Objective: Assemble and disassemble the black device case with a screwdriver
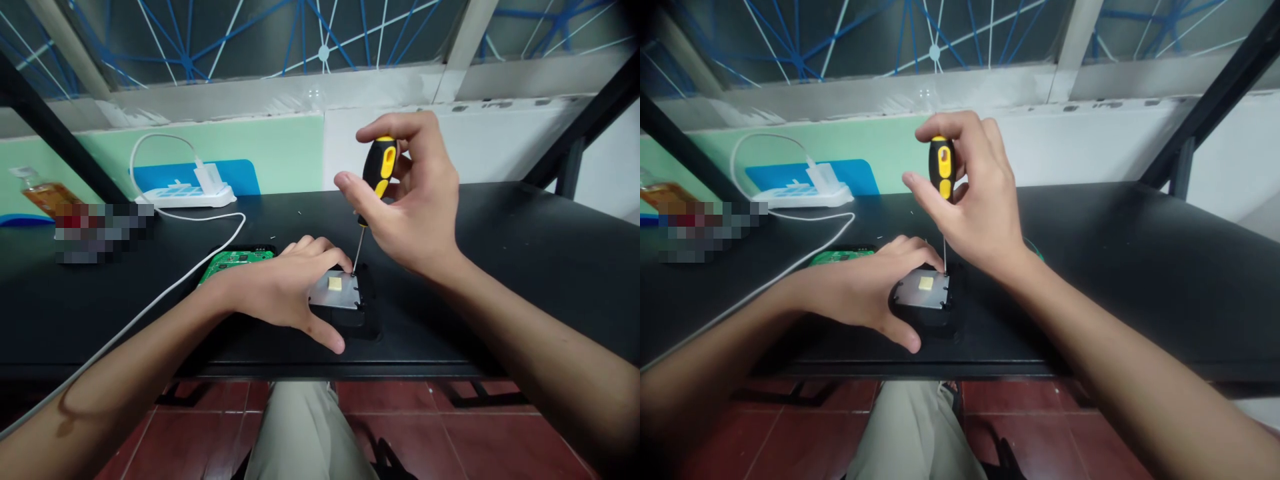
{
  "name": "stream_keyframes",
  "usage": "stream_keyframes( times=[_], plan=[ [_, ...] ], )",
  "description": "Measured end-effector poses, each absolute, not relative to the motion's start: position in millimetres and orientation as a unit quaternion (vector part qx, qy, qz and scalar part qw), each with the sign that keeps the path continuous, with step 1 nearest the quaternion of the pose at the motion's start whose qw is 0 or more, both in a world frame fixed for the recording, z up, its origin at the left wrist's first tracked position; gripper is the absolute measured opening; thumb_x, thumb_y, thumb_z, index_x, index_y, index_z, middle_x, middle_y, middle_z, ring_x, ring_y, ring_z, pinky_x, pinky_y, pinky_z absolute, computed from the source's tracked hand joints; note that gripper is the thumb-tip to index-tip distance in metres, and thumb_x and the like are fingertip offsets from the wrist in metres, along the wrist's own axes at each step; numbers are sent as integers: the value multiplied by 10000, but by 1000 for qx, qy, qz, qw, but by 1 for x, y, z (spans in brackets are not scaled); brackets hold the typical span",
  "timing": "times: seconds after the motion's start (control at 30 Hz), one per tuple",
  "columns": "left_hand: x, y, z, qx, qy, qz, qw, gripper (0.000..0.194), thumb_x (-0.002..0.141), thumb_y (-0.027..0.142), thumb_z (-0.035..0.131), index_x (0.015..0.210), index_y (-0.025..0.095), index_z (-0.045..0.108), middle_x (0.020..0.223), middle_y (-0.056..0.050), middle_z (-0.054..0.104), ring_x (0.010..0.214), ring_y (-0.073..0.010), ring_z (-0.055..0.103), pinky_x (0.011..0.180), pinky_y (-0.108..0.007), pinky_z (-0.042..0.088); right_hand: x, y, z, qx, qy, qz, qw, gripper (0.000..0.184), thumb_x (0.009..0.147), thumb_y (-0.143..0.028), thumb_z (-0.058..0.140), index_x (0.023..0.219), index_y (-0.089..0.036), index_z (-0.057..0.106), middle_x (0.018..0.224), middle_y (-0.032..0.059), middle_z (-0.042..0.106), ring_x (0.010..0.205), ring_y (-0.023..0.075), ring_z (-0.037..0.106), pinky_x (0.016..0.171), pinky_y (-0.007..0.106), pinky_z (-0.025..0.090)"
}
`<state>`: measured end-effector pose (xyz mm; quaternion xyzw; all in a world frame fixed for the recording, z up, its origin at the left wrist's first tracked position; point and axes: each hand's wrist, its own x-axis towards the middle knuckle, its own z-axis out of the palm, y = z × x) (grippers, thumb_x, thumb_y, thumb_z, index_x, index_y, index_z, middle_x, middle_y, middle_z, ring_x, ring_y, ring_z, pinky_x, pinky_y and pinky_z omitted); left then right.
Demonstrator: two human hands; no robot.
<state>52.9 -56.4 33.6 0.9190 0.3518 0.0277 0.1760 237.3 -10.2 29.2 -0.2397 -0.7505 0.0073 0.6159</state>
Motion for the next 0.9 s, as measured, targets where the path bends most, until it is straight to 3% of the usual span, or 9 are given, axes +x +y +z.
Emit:
stream_keyframes(
  times=[0.23,0.47,0.7,0.9],
  plan=[
    [53,-56,33,919,352,24,177,801,644,638,802,1240,235,451,1228,-67,474,1144,-283,415,945,-382,379,237,-11,28,-230,-748,90,616,290,1003,-315,394,1235,-368,560,1091,-29,647,809,115,704,633,269,631],
    [52,-56,34,919,350,25,180,794,653,669,770,1239,236,454,1223,-77,478,1148,-297,418,937,-391,377,237,-12,29,-255,-746,13,615,296,869,-363,648,1155,-308,596,1118,7,632,842,159,666,637,289,615],
    [52,-55,33,919,349,25,181,791,656,665,771,1239,234,455,1239,-80,481,1155,-300,415,944,-389,376,236,-13,27,-237,-750,89,611,292,994,-420,400,1233,-372,562,1115,1,648,841,152,701,633,288,617],
    [53,-57,35,919,353,22,178,789,656,658,777,1239,237,454,1227,-79,479,1152,-298,418,943,-388,372,236,-11,29,-243,-752,28,611,299,894,-393,620,1181,-316,585,1107,10,649,820,156,674,677,311,619]
  ],
)
